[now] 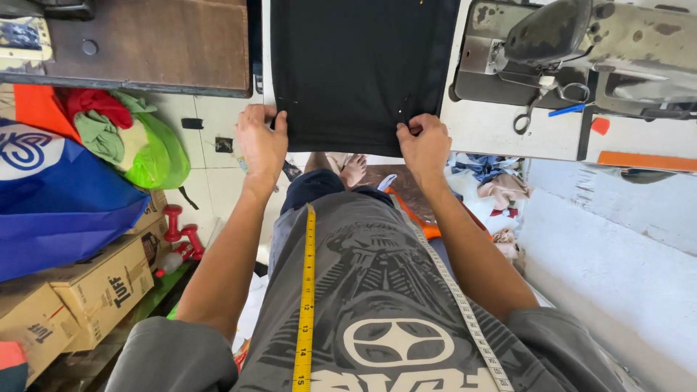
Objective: Measuring black fabric with a tape measure, marking it with chalk, and cutting it with scissors on a sewing factory workbench.
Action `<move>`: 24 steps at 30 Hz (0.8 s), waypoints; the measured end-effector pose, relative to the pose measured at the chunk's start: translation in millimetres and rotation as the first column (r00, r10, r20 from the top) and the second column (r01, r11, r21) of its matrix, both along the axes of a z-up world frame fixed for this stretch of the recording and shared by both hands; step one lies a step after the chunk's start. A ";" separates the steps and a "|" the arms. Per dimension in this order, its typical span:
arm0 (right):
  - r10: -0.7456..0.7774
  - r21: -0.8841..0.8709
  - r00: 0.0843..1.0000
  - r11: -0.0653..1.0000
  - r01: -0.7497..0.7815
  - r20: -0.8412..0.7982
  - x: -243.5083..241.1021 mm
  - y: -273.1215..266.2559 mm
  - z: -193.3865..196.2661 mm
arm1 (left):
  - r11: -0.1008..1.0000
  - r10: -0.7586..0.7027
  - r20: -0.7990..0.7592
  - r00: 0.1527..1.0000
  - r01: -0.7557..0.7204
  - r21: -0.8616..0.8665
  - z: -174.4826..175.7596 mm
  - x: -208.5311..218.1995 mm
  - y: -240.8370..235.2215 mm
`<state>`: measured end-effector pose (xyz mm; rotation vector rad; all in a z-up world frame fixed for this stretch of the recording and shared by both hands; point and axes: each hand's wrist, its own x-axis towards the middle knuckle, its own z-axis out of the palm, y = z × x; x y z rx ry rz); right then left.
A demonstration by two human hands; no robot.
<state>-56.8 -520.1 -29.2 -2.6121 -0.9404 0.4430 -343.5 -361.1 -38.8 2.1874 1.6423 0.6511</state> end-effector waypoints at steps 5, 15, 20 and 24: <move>-0.183 0.210 0.940 0.946 0.248 -0.286 8.0 -9.0 -21.4 | 0.894 0.289 0.215 0.933 -0.183 -0.409 13.7 4.3 -7.4; -0.095 0.345 0.882 0.896 0.278 -0.461 12.3 -16.7 -7.2 | 0.806 0.417 0.318 0.851 -0.185 -0.563 20.7 12.4 -24.8; -0.069 0.179 0.938 0.974 0.137 -0.341 8.6 -12.9 5.1 | 0.827 0.408 0.301 0.862 -0.209 -0.522 13.5 7.3 -24.3; 0.006 0.180 0.969 0.983 0.040 -0.247 4.4 -19.2 23.4 | 0.817 0.474 0.361 0.803 -0.248 -0.521 14.3 -0.3 -39.2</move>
